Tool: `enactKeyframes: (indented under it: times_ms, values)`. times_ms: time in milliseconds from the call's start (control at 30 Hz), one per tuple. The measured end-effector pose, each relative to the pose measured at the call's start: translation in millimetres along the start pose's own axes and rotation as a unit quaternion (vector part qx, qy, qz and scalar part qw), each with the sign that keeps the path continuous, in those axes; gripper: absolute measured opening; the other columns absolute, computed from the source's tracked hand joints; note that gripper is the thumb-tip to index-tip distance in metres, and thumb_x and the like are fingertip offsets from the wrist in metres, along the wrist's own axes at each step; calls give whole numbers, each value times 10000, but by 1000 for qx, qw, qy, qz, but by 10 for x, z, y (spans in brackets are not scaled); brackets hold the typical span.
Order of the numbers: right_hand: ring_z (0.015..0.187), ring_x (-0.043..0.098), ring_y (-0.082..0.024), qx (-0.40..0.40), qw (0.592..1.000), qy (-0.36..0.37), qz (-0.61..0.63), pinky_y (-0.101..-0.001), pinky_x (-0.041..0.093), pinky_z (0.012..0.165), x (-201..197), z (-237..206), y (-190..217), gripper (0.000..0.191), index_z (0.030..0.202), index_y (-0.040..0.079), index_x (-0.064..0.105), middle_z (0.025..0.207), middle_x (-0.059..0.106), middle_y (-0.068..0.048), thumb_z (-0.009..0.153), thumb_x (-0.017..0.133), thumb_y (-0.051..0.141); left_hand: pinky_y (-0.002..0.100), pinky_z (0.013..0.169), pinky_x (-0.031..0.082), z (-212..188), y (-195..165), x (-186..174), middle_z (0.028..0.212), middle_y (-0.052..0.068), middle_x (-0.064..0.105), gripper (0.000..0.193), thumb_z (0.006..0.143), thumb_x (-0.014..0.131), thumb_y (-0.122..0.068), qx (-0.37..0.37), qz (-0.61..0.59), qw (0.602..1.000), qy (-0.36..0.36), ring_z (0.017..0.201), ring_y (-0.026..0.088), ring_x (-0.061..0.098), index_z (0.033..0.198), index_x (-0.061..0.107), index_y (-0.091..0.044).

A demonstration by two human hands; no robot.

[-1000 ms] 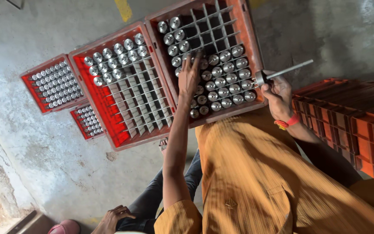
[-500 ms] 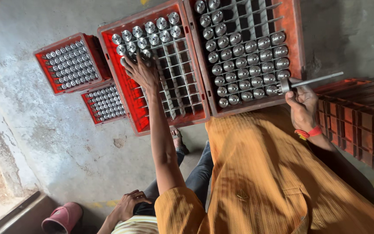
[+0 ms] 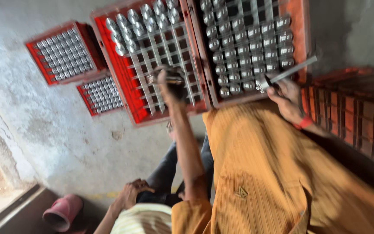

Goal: The person picks metal dome-shaped caps from a red tray and fits each one onto a metal shaft held in the other hand, then places the assembled units into a slotted grid tray, repeating the cycle for many parts.

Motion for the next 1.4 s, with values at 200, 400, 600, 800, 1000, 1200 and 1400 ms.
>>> enactKeyframes:
  times_ms: [200,400,600,800,1000,1200,1400]
  values:
    - [1253,620,-146,-31,989,119,87,-296,529,1056,539,188,393,465,1405,2,560,1412,636,-91,963,703,15,437,769,549,-163,-533,176,970,79,723,589,555,870,-430,-39,-34,996,-70,921,286,671,1070,768,-164]
    - [1345,595,-222,-109,969,222,1,-377,518,1155,613,160,808,479,1419,6,541,1470,582,-147,975,704,81,367,721,592,2507,-1069,998,870,122,785,386,747,817,-237,-62,-234,915,-324,777,197,767,1071,745,-39]
    - [1314,606,-230,-47,954,286,-83,-390,544,1074,337,90,574,493,1364,21,586,1499,559,-119,909,725,151,373,708,567,2520,-1324,1051,848,128,759,421,725,870,-273,-3,-193,955,-223,749,211,731,1028,742,-11]
    - [1355,579,-237,-78,963,258,-10,-403,478,1160,-2,283,479,532,1386,10,574,1489,580,-134,923,747,207,384,728,566,3003,-1505,1087,823,157,754,391,770,811,-267,-69,-168,976,-124,737,242,707,1051,734,-7]
    - [1223,612,-135,-45,985,130,99,-279,575,932,-523,462,342,453,1351,32,588,1396,616,-78,924,722,98,394,835,577,3310,-1972,733,1028,158,783,511,838,862,-328,152,-179,961,-143,888,270,747,1174,716,28]
    - [920,583,-51,-199,965,-129,115,-191,483,794,-1175,701,606,348,1346,19,647,1113,680,-1,1017,635,-91,333,338,549,3808,-2008,-392,1375,276,600,620,941,690,-272,16,144,915,-376,498,282,679,1478,464,-61]
    - [876,575,-50,-154,974,-152,70,-200,490,757,-1140,553,337,345,1289,28,648,1033,653,31,971,615,-103,326,457,568,3861,-2120,-541,1424,236,584,608,929,534,171,104,179,896,-394,717,284,730,1415,611,-185]
Point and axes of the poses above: each hand's wrist, its own z-axis towards the middle knuckle, its own x-axis out of the palm, y = z × x, the point moved 8 cm from there along z, towards the middle knuckle
